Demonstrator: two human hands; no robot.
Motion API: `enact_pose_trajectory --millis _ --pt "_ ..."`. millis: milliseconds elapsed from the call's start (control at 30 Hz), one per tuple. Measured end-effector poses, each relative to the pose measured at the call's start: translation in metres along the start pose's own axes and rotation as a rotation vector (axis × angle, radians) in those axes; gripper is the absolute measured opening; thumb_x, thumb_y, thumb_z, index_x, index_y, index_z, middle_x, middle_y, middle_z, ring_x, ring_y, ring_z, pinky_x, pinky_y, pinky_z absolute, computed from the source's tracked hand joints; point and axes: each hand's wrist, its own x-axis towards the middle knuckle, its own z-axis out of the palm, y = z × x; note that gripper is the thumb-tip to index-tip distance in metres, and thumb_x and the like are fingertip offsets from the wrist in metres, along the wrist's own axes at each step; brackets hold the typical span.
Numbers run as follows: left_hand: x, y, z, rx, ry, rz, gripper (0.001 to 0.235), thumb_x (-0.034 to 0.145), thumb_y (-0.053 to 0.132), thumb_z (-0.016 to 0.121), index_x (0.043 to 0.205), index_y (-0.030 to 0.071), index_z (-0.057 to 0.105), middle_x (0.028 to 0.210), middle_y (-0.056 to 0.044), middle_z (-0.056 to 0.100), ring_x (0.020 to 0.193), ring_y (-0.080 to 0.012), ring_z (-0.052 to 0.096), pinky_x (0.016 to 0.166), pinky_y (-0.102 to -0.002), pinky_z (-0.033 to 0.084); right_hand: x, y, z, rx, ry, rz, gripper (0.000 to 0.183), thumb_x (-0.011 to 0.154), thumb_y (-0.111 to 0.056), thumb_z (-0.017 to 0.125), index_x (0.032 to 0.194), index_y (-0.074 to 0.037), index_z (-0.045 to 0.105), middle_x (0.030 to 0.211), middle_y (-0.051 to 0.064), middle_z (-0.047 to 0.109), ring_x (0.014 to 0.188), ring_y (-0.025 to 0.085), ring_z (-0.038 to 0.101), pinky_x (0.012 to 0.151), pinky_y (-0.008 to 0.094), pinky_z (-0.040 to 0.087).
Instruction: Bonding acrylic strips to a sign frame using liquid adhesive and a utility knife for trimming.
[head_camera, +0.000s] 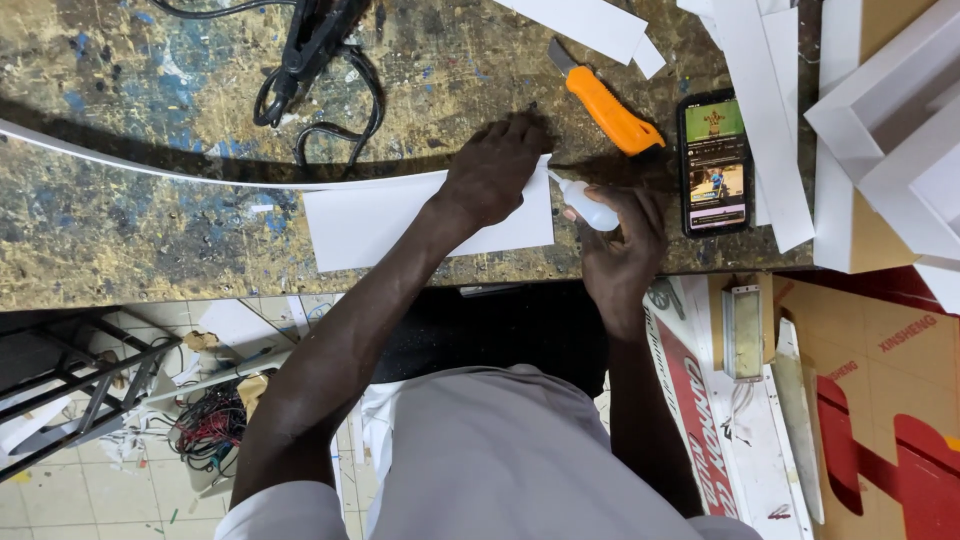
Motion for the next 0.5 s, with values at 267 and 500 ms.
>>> enact_pose_trajectory --millis 267,500 --pt "-0.007 0.005 -0.009 -0.014 0.024 -0.008 0.070 0.089 0.004 0.090 0.151 -0.001 0.058 0.149 -0.025 0.061 0.142 -0.0464 0.064 0.118 -0.058 0.055 0.001 0.002 0.000 0.024 0.008 -0.018 0.025 0.104 0.008 0.088 0.122 -0.007 0.077 0.115 0.014 0.072 0.123 0.047 0.070 0.103 0.060 0.055" --pt "-0.004 0.004 -0.003 -0.016 0.049 -0.002 0.067 0.089 0.001 0.087 0.150 -0.001 0.059 0.147 -0.025 0.062 0.140 -0.0463 0.065 0.116 -0.057 0.056 -0.007 0.012 0.006 0.010 0.021 -0.029 0.028 0.099 0.004 0.095 0.118 -0.007 0.078 0.115 0.012 0.074 0.121 0.042 0.072 0.104 0.056 0.056"
